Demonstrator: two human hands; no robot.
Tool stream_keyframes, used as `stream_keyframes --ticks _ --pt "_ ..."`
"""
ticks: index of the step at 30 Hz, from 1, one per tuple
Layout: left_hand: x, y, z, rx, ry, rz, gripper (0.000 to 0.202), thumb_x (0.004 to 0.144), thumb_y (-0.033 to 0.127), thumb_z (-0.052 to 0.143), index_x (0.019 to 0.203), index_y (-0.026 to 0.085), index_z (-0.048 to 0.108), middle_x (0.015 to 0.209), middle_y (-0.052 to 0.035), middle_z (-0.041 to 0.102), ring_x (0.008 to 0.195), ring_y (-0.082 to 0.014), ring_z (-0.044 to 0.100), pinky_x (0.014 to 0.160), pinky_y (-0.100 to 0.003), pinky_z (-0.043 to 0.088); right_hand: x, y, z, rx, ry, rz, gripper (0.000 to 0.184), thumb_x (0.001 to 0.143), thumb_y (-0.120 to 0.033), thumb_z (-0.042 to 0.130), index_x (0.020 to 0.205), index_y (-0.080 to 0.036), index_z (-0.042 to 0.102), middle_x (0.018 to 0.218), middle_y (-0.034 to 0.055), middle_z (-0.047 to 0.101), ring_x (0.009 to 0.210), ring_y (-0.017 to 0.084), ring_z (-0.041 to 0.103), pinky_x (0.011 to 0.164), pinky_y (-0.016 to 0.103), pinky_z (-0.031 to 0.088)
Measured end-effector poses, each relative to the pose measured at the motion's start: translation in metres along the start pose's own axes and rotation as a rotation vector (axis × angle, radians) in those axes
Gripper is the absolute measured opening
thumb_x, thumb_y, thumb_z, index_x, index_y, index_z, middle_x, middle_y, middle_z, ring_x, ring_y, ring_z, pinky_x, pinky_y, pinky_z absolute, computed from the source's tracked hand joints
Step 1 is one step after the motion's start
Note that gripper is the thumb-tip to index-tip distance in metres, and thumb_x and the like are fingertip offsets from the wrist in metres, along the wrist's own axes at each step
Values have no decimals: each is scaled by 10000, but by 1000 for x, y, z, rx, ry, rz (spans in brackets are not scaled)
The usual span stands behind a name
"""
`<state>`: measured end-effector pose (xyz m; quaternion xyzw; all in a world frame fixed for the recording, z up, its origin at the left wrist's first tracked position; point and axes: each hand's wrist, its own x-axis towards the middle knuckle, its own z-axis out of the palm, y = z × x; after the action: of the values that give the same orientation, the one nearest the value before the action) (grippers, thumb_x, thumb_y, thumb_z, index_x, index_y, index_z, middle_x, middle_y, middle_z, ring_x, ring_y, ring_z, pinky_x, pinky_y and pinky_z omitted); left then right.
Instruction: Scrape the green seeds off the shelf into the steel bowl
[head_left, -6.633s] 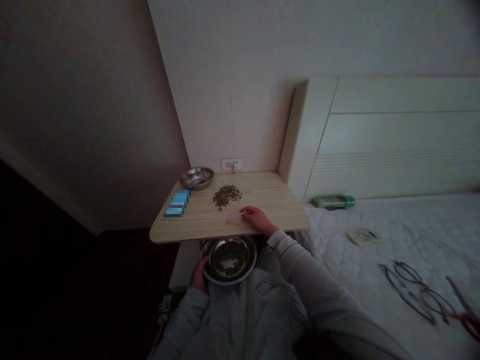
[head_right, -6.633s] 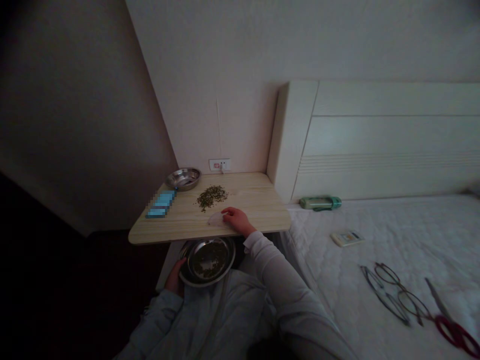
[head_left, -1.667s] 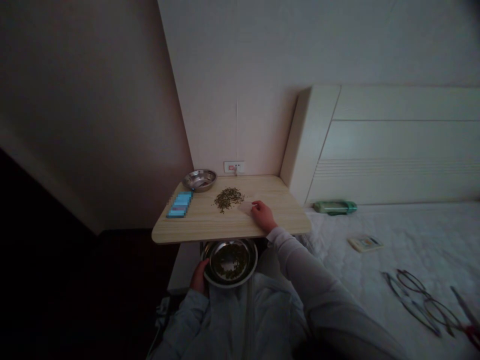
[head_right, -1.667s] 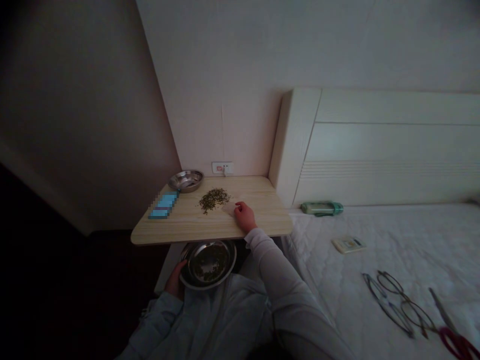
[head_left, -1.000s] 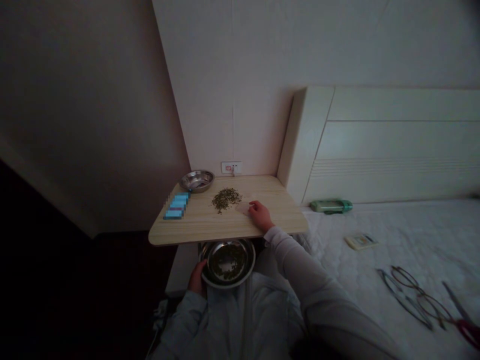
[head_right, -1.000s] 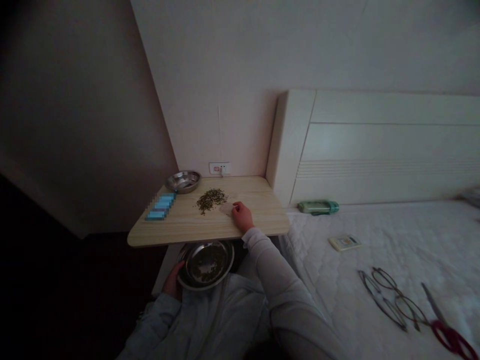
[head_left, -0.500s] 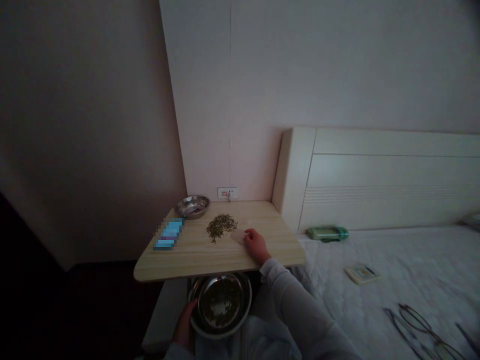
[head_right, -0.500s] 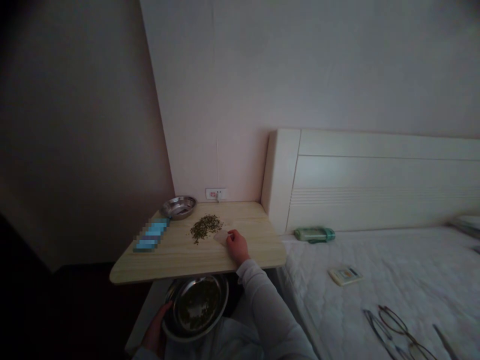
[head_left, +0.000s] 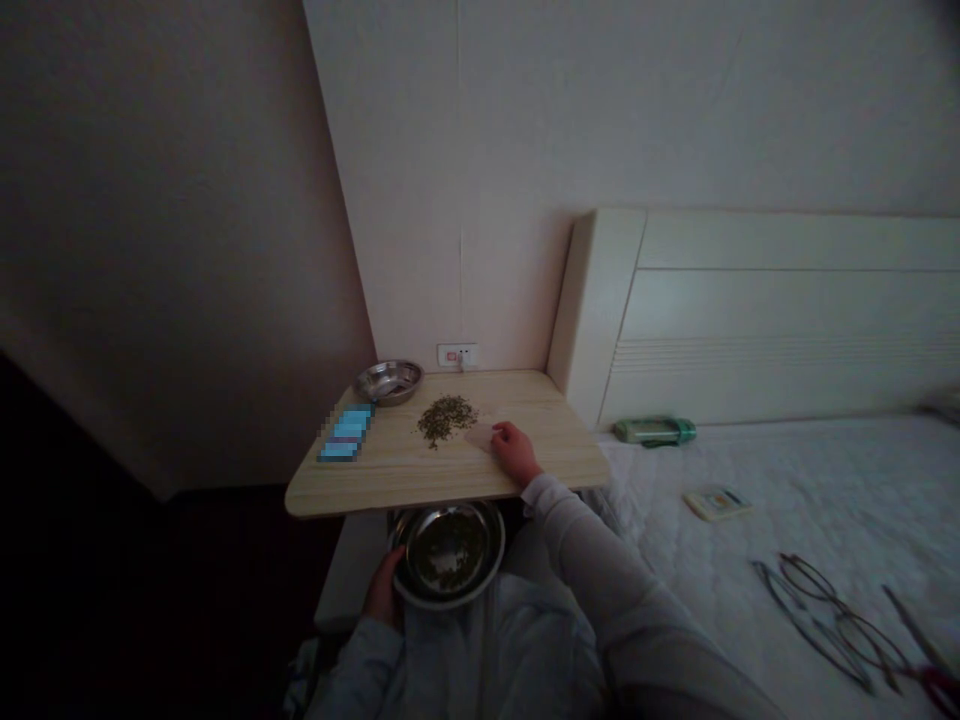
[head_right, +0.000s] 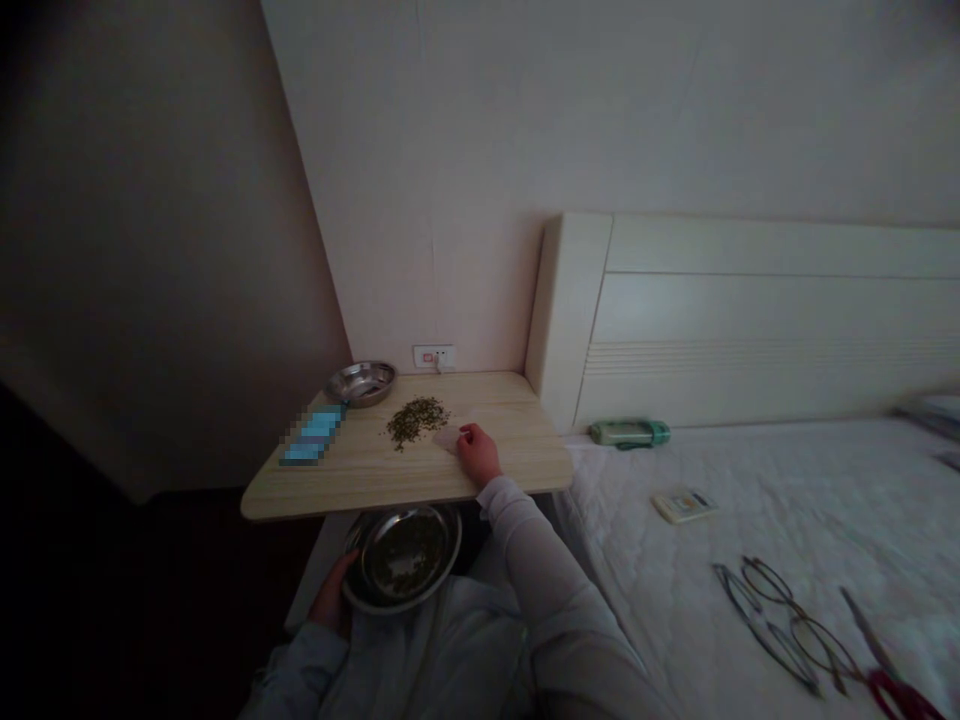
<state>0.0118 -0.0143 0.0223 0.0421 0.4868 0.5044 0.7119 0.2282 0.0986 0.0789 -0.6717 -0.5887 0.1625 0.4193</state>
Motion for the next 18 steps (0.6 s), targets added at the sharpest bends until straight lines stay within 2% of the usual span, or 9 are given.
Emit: stream_keyframes --ticks 6,18 --pt "-8 0 4 -9 -35 31 132 707 186 485 655 136 595 656 -66 659 859 -225 591 749 -334 458 -1 0 -1 -5 2 -8 255 700 -208 418 900 -163 570 659 14 583 604 121 500 564 223 352" --pt "-15 3 6 10 -4 26 112 690 194 498 697 148 600 683 -65 662 857 -235 591 739 -348 464 0 -1 -2 -17 -6 16 251 705 -197 422 904 -171 572 690 19 589 630 124 504 583 225 351"
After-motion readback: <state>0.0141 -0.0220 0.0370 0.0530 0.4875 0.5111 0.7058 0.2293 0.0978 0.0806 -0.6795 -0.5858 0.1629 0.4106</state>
